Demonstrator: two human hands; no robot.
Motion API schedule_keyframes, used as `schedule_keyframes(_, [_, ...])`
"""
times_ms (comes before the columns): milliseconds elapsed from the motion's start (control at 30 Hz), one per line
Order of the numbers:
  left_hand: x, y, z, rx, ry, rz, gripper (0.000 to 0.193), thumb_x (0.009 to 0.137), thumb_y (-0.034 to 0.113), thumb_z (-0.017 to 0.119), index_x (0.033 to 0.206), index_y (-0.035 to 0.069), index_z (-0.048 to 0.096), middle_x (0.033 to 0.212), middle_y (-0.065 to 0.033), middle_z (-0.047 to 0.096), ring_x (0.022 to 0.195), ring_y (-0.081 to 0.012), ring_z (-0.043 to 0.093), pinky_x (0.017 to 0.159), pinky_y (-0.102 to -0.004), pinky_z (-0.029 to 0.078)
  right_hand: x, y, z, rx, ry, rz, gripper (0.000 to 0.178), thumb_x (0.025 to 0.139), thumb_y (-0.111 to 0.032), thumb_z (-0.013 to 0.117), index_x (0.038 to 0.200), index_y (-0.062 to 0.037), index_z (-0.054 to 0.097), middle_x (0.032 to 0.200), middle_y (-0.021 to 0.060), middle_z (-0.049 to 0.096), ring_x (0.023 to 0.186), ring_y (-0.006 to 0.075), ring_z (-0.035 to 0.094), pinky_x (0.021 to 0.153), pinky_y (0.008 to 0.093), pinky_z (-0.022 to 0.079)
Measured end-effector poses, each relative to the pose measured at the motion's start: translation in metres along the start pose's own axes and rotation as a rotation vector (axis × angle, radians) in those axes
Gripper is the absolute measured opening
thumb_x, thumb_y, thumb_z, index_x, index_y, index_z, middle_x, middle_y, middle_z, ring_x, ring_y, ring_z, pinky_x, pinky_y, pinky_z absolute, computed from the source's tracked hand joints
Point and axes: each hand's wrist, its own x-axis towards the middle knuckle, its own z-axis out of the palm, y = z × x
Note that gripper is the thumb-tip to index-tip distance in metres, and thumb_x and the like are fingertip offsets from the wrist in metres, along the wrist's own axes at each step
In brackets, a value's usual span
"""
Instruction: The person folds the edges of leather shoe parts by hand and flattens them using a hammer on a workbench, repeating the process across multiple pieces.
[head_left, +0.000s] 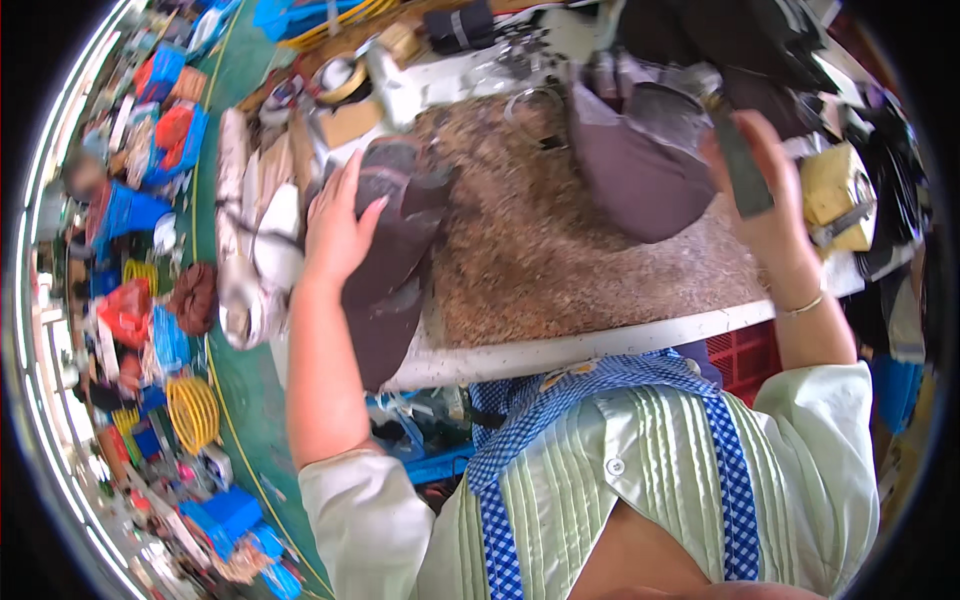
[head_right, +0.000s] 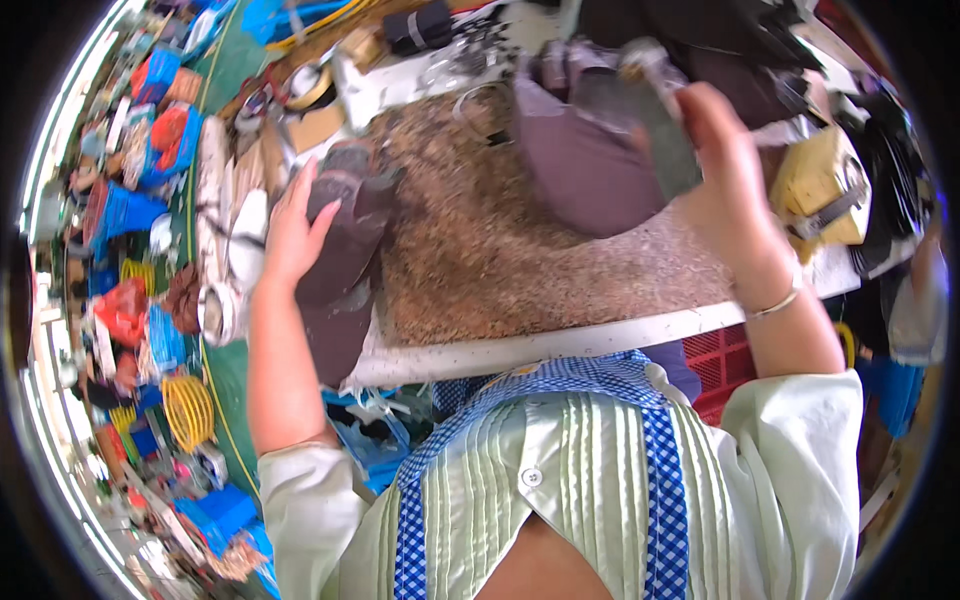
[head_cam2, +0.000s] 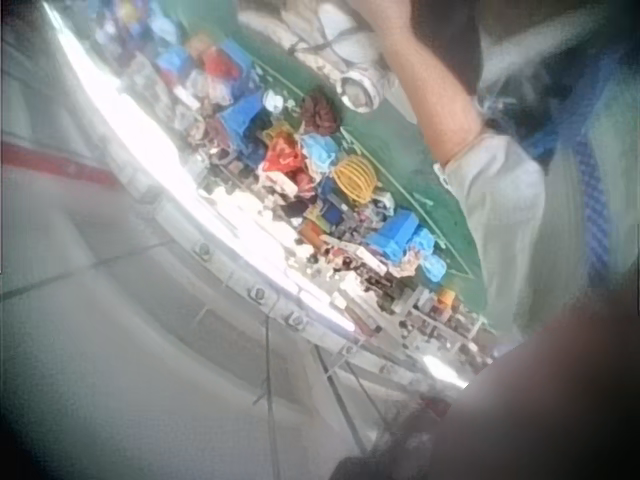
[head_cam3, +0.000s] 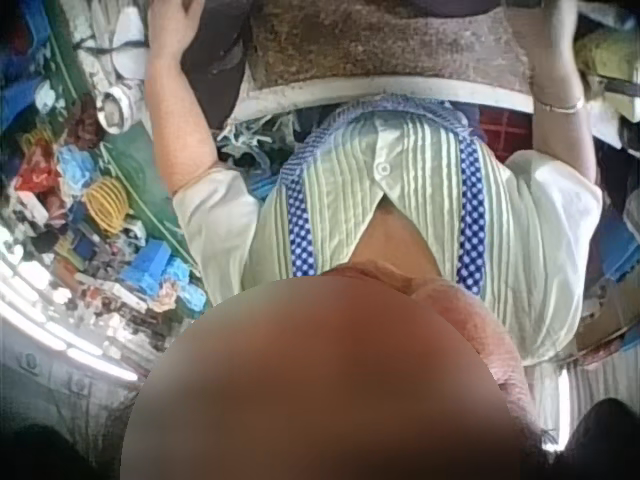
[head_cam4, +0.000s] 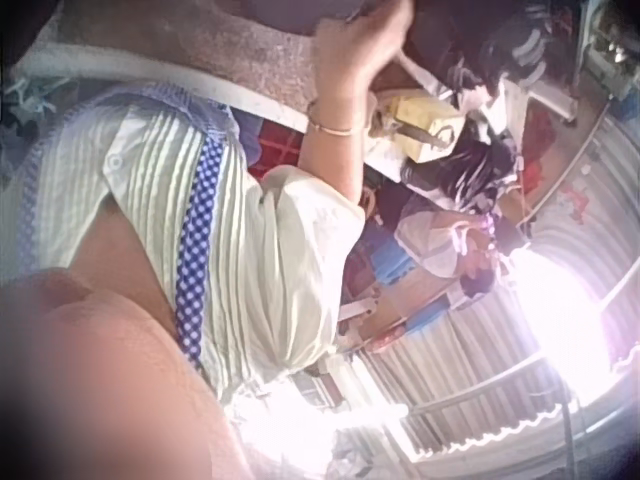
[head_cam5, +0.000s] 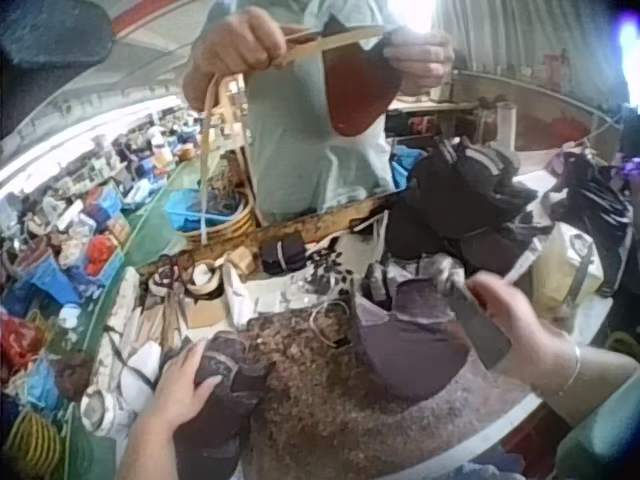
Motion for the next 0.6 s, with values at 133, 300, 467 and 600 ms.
schedule_keyframes(133, [0.017, -0.026, -0.009, -0.067, -0.225, -0.08, 0.074, 0.067, 0.019, 0.084, 0.133, 0.009, 0.053, 0.11, -0.013, 0.06, 0.1, -0.0333, 0.06, 0.091, -0.0415, 0.046, -0.028, -0.029, 0.039, 0.008, -0.39, -0.007, 0.019, 0.083, -0.01, 0.07, 0.101, -0.0065, 0.065, 0.086, 0.0163, 0.064, 0.078, 0.0355, 0.063, 0.072, 0.0408, 0.051])
schedule_keyframes(300, [0.045, -0.031, -0.009, -0.153, -0.343, 0.079, 0.047, 0.058, 0.012, 0.085, 0.099, 0.003, 0.064, 0.097, -0.0099, 0.057, 0.092, -0.0292, 0.059, 0.085, -0.037, 0.047, -0.004, -0.046, 0.118, 0.077, -0.627, -0.228, 0.023, 0.085, -0.017, 0.062, 0.098, 0.0025, 0.06, 0.093, 0.0191, 0.059, 0.088, 0.0372, 0.062, 0.079, 0.045, 0.053])
schedule_keyframes(467, [0.058, -0.037, 0.004, -0.259, -0.48, -0.004, 0.038, 0.059, 0.0, 0.08, 0.091, 0.003, 0.059, 0.089, -0.0068, 0.053, 0.085, -0.0247, 0.056, 0.081, -0.0323, 0.046, 0.032, -0.063, 0.183, -0.237, -0.706, -0.383, 0.026, 0.082, -0.01, 0.061, 0.103, 0.0064, 0.057, 0.099, 0.0215, 0.06, 0.082, 0.035, 0.068, 0.071, 0.0411, 0.056])
schedule_keyframes(600, [0.07, -0.033, -0.003, -0.431, -0.661, -0.324, 0.038, 0.06, -0.004, 0.076, 0.09, 0.006, 0.055, 0.08, -0.0023, 0.048, 0.073, -0.0167, 0.048, 0.07, -0.0274, 0.043, 0.034, -0.061, 0.195, -0.3, -0.835, -0.328, 0.031, 0.08, -0.01, 0.062, 0.106, 0.0073, 0.057, 0.102, 0.024, 0.063, 0.089, 0.0342, 0.069, 0.075, 0.0394, 0.056])
